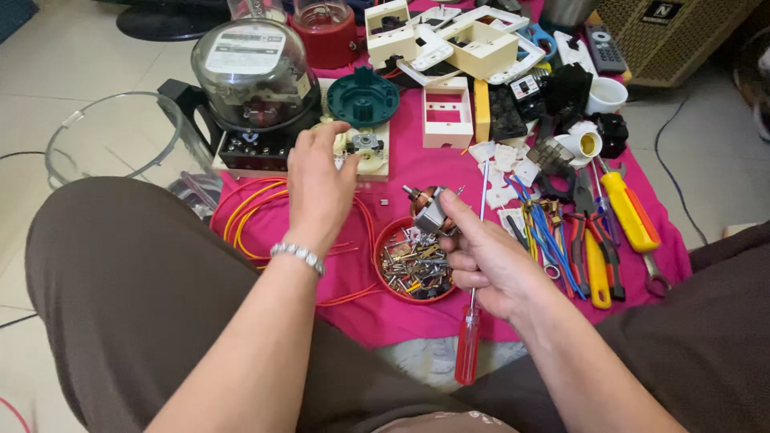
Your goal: The person sits on the floor and handles various electronic components, including a motor, wires, and a circuit board. They use a screwdriver to work on a meter-like device and organize the parts on a pink cloth.
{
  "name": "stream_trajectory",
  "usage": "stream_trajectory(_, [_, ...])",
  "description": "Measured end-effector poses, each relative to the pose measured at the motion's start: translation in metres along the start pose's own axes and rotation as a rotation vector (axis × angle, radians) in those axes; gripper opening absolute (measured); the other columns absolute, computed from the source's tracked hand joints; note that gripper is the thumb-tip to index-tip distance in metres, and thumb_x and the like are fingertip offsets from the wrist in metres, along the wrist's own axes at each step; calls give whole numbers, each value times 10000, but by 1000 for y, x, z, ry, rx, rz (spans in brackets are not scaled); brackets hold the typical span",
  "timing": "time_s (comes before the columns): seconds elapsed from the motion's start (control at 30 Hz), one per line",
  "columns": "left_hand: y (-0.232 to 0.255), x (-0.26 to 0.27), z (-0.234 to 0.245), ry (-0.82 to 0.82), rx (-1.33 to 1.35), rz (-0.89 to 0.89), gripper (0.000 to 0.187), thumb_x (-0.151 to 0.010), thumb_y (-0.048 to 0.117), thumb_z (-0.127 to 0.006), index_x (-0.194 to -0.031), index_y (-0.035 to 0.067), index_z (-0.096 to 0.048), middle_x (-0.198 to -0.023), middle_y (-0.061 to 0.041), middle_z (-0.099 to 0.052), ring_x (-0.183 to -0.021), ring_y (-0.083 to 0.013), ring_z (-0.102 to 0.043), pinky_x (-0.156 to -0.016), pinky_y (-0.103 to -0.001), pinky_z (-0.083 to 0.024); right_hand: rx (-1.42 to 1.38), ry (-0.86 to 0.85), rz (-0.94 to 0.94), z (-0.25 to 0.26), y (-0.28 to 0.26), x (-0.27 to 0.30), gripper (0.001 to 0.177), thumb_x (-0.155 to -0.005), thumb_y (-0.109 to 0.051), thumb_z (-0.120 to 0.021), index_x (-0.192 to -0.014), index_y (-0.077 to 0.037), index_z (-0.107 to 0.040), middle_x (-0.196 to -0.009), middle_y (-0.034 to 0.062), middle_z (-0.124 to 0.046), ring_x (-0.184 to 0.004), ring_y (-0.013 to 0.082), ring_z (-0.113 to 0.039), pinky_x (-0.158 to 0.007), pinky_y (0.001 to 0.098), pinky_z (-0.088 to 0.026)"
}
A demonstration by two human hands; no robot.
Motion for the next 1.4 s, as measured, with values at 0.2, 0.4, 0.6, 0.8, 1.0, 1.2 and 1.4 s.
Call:
stream_trajectory(0.2, [45, 58, -3, -307, 518, 109, 527, -945, 405, -666, -1366, 91, -620, -1186, -257, -707, -1131, -469, -676, -959, -549, -540, 7, -8, 32, -1, 0, 1, 523, -925, -513, -725, -1020, -39, -526, -805, 49, -419, -500, 18, -298, -310, 93, -189])
stream_trajectory(0.4, [54, 68, -30, -551, 592, 119, 903, -729, 437, -872, -1525, 286, -472, -1242, -273, -664, -1006, -382, -755, -879, -440, -598, 35, -69, 58, -3, 7, 2, 422, -932, -507, -731, -1013, -123, -579, -782, -33, -463, -490, -11, -277, -321, 80, -189])
stream_trajectory(0.6, [45, 74, -31, -448, 744, 164, 758, -706, 283, -930, -1403, 238, -635, -1115, -129, -650, -942, -221, -655, -847, -329, -589, 63, -91, 121, -7, 1, 11, 367, -973, -486, -684, -1013, -126, -623, -785, -29, -544, -499, -2, -296, -334, 90, -187])
stream_trajectory(0.8, [53, 75, -24, -412, 583, 68, 763, -636, 348, -968, -1338, 294, -674, -1130, -129, -654, -945, -249, -669, -890, -371, -568, 79, -101, 60, -15, -2, 28, 497, -1005, -626, -498, -1108, -140, -523, -828, -40, -355, -582, 22, -305, -370, 76, -139])
stream_trajectory(1.0, [57, 80, -25, -398, 639, 34, 699, -653, 342, -960, -1292, 277, -682, -1145, -150, -653, -1116, -310, -652, -997, -396, -508, 72, -62, 53, -8, 3, 17, 433, -999, -537, -572, -1118, -124, -521, -825, -40, -402, -559, 33, -322, -356, 91, -161])
stream_trajectory(1.2, [53, 72, -13, -361, 577, -1, 697, -638, 351, -971, -1269, 282, -685, -1138, -148, -658, -1097, -333, -676, -941, -398, -549, 82, -10, 74, -3, 2, 10, 433, -994, -514, -561, -1140, -107, -551, -844, 8, -478, -549, 49, -343, -352, 94, -171])
stream_trajectory(1.4, [36, 67, -13, -282, 723, 78, 675, -687, 289, -949, -1297, 205, -673, -1128, -158, -663, -1045, -266, -622, -910, -373, -547, 37, 48, 92, 3, -2, 8, 431, -987, -468, -569, -1164, -75, -554, -837, 54, -489, -536, 51, -351, -355, 99, -158])
Point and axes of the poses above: each hand's wrist, its own x-axis away from the middle knuckle, its own z-axis out of the back of the hand, y = z × x, the point moved 7 cm from there along -x, towards the middle knuckle
